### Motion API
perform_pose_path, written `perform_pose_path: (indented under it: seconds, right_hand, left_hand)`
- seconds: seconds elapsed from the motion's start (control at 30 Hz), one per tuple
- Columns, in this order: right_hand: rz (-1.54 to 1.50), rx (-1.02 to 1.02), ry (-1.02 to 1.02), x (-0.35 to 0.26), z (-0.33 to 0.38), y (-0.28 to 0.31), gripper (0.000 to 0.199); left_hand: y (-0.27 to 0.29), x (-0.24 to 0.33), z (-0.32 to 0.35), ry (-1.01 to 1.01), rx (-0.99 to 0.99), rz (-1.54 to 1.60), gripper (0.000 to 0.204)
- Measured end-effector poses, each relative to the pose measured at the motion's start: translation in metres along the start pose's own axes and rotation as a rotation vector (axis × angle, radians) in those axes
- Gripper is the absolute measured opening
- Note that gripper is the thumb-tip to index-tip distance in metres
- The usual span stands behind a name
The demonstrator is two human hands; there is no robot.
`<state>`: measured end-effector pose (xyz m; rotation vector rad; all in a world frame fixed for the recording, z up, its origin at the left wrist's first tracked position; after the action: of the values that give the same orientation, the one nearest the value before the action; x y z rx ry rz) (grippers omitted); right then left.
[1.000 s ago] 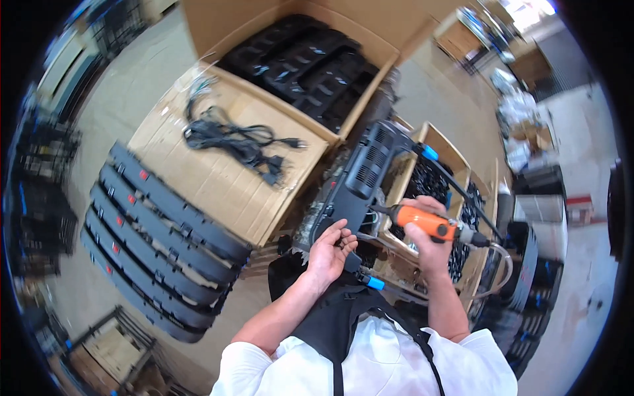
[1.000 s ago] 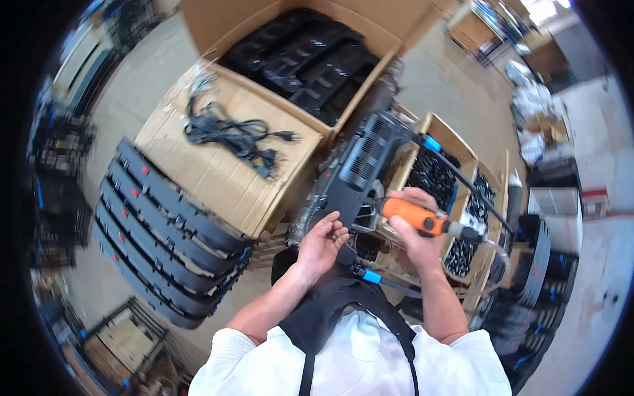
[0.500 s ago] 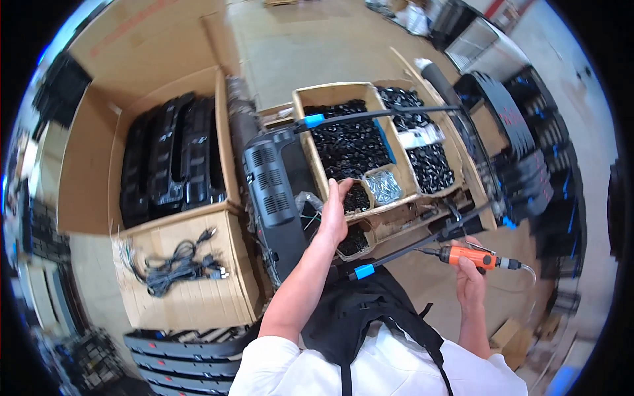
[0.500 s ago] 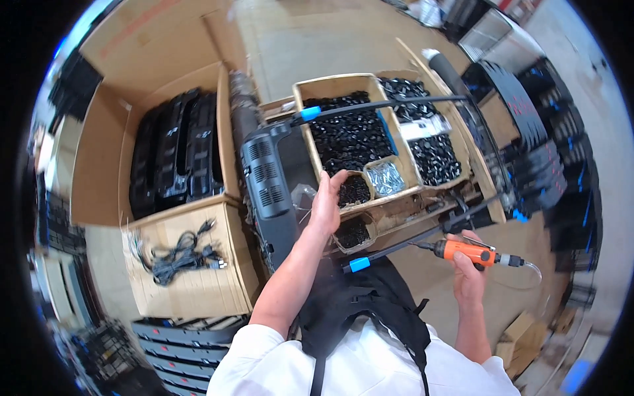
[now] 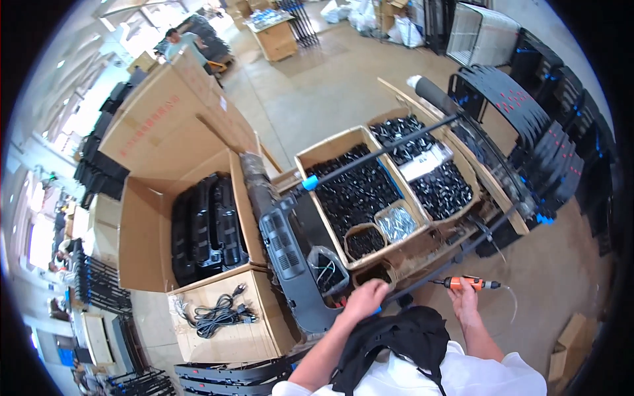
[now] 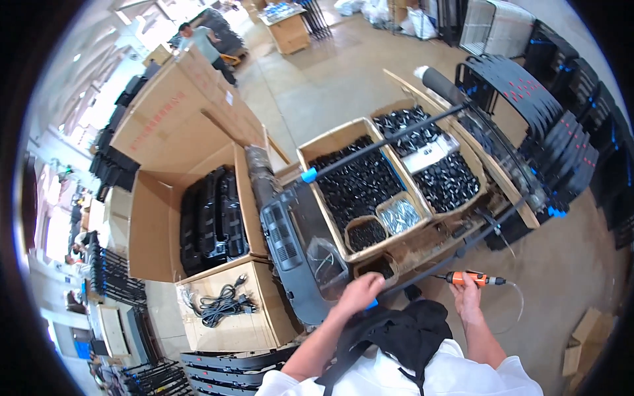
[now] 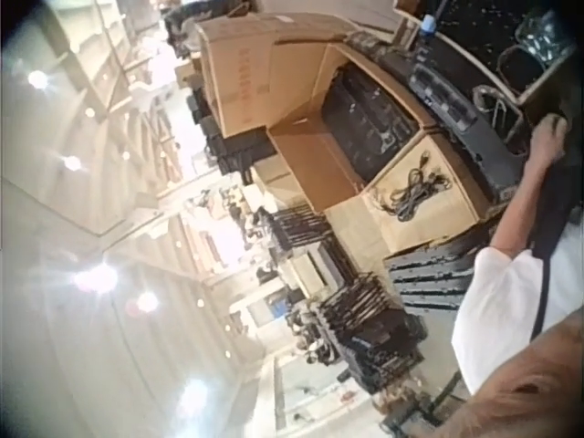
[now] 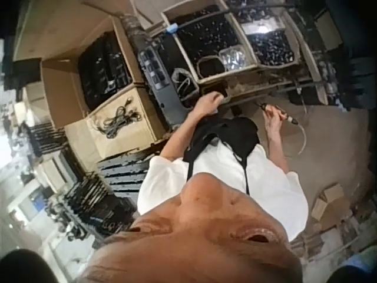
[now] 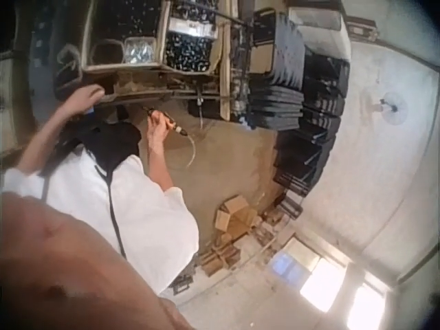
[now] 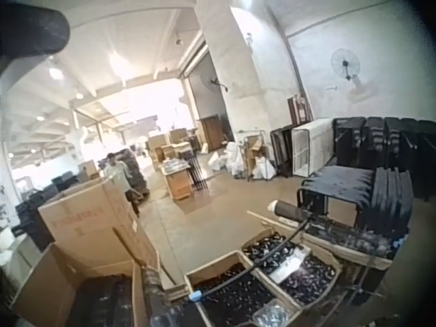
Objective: Assembling components of a leaf blower, including installing the nozzle and securing parts with an electric screwdriver.
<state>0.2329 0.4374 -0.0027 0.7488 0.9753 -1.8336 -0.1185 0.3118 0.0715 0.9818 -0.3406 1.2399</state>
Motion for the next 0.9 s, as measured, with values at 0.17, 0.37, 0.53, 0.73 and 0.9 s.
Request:
perform_pose_path:
  seconds: [0.17, 0.37, 0.53, 0.73, 0.9]
  right_hand:
    - [-0.149, -0.024, -0.257, 0.089, -0.104, -0.007, 0.024]
    - [-0.016, -0.123, -0.336, 0.126, -0.144, -0.074, 0.023]
    - [0.056, -0.332, -0.536, 0.175, -0.170, -0.078, 0.034]
    - [0.211, -0.463, -0.752, 0.174, -0.143, -0.076, 0.036]
    - [0.626, -1.076, -0.746, 0.157, -0.122, -0.055, 0.034]
  left_hand:
    - [-0.027, 0.032, 0.019, 0.295, -0.008, -0.414, 0.067]
    - [-0.037, 0.042, 0.010, 0.472, 0.170, -0.496, 0.074]
    - [-0.035, 0.053, 0.013, 0.528, 0.215, -0.486, 0.073]
    - [-0.041, 0.047, 0.007, 0.561, 0.233, -0.512, 0.072]
    - [-0.038, 0.058, 0.009, 0.573, 0.232, -0.495, 0.070]
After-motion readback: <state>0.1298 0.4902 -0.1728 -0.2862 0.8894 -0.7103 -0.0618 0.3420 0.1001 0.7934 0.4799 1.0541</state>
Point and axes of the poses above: each hand's wrist, its own z-axis away from the middle knuckle, its own y-axis out of the back of the hand, x = y × z, the point moved 3 cm from there along -z, towards the middle knuckle, and after that the axes turned 11 degrees about y, right-handed, at the moved point
